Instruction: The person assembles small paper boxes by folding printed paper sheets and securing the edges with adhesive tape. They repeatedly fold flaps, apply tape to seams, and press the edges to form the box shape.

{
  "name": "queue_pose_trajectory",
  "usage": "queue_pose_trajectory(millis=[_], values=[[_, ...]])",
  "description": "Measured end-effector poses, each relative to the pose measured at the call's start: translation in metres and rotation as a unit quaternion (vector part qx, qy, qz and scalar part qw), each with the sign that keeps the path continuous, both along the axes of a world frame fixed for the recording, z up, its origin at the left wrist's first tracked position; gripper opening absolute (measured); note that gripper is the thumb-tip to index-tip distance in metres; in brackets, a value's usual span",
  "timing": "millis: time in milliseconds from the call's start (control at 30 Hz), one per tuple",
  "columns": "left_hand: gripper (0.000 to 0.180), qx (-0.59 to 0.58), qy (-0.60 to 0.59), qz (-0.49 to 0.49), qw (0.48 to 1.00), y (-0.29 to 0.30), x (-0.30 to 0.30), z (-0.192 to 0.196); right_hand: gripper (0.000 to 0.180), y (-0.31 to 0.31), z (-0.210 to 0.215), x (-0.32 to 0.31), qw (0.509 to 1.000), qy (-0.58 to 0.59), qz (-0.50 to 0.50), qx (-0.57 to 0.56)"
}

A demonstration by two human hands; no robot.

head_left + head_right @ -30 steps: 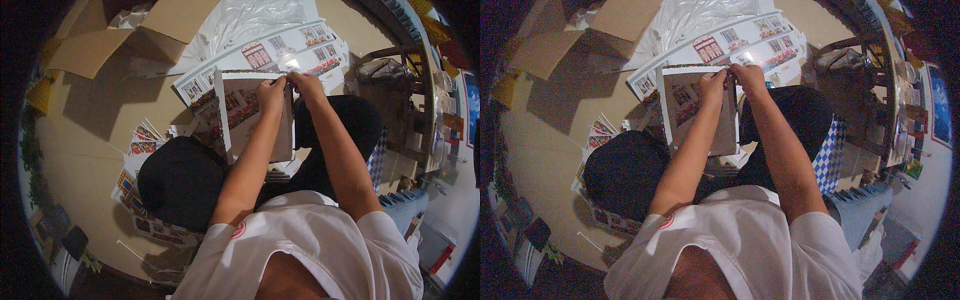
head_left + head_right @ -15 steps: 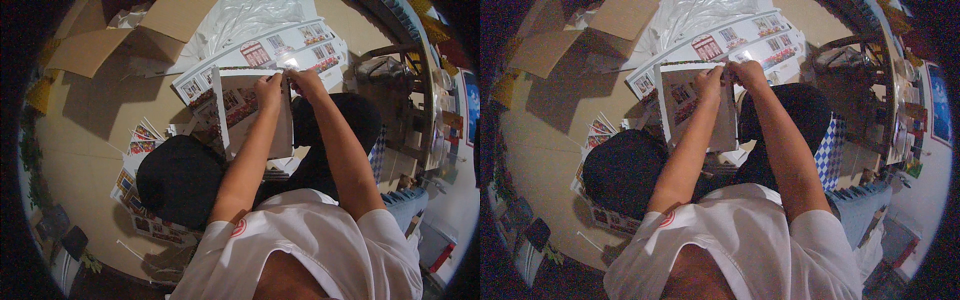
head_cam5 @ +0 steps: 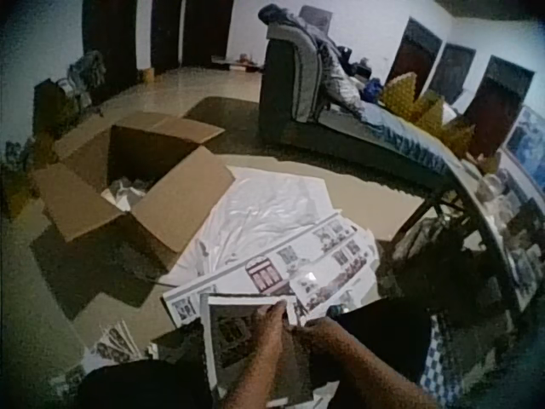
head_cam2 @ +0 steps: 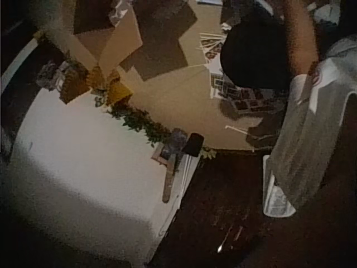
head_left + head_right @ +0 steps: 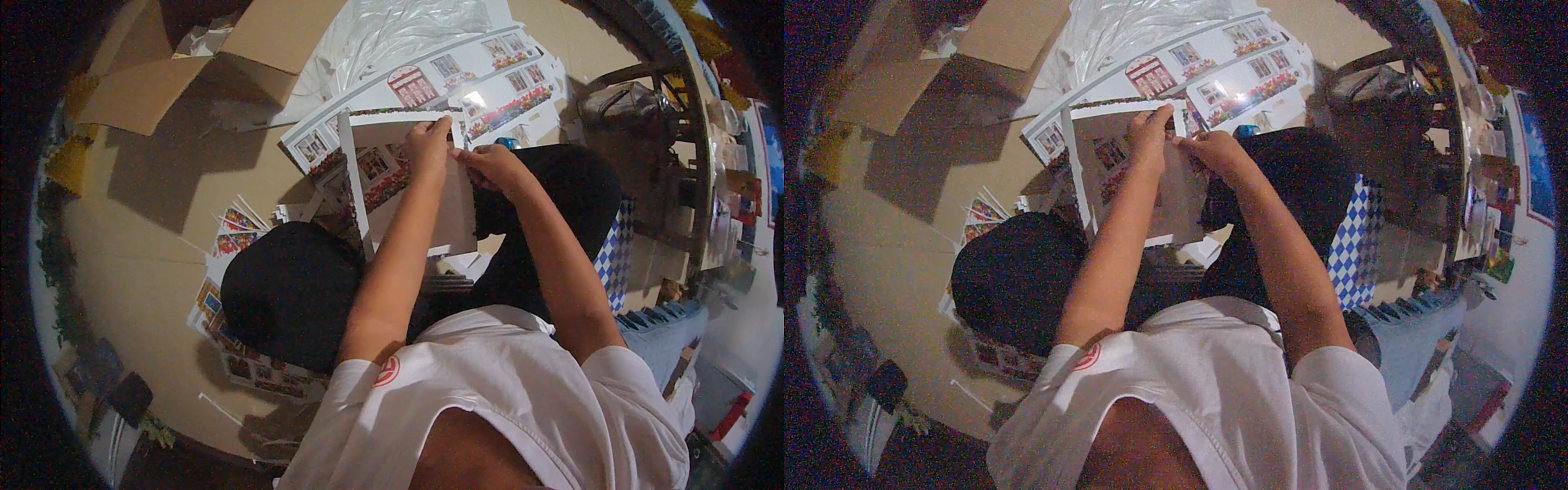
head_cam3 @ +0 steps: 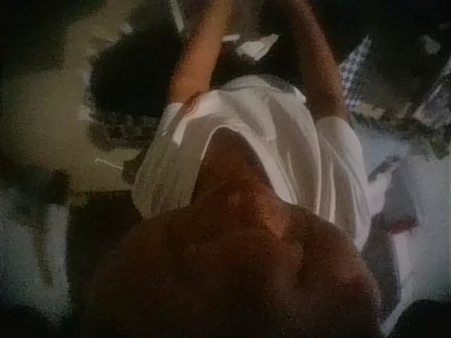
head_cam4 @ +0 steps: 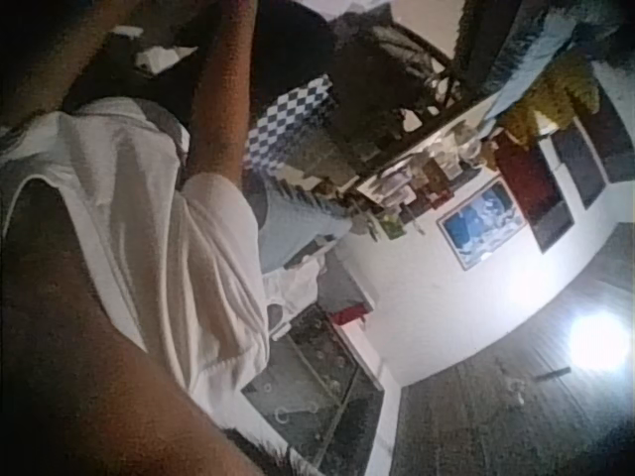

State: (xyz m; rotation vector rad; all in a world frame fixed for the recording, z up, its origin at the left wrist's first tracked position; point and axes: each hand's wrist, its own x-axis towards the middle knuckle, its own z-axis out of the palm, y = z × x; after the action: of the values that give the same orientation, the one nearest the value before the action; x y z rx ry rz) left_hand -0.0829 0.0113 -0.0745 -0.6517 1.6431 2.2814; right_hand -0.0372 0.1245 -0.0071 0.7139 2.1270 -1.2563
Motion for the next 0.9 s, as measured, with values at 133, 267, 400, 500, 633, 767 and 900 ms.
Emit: queue_pose_trajectory(millis=[133, 267, 400, 500, 633, 767, 900], values=[[0.028, 0.021, -0.054, 0.007, 0.998, -0.009, 0.006, 0.021, 0.043, 0.013, -0.007, -0.004, 0.994, 0.084, -0.07, 0.033], [0.022, -0.091, 0.027, 0.013, 0.995, -0.026, 0.019, 0.027, 0.04, 0.024, -0.03, -0.031, 0.957, 0.265, -0.102, 0.052], [0.029, -0.254, 0.227, 0.071, 0.938, -0.057, 0.045, 0.083, 0.04, 0.005, -0.022, -0.044, 0.951, 0.305, -0.039, 0.04], [0.042, -0.56, 0.267, 0.104, 0.778, -0.086, 0.057, 0.086, 0.042, 0.012, -0.061, -0.051, 0.958, 0.279, -0.037, 0.046], [0.063, -0.584, 0.155, 0.0, 0.797, -0.12, 0.079, 0.062, 0.051, 0.003, -0.07, -0.03, 0.953, 0.29, -0.085, 0.01], [0.062, -0.46, 0.125, -0.101, 0.873, -0.135, 0.089, 0.029, 0.065, -0.008, -0.064, 0.036, 0.961, 0.268, -0.067, -0.033], [0.061, -0.468, 0.163, -0.12, 0.86, -0.133, 0.087, 0.034, 0.063, -0.014, -0.071, 0.061, 0.97, 0.214, -0.088, -0.074]])
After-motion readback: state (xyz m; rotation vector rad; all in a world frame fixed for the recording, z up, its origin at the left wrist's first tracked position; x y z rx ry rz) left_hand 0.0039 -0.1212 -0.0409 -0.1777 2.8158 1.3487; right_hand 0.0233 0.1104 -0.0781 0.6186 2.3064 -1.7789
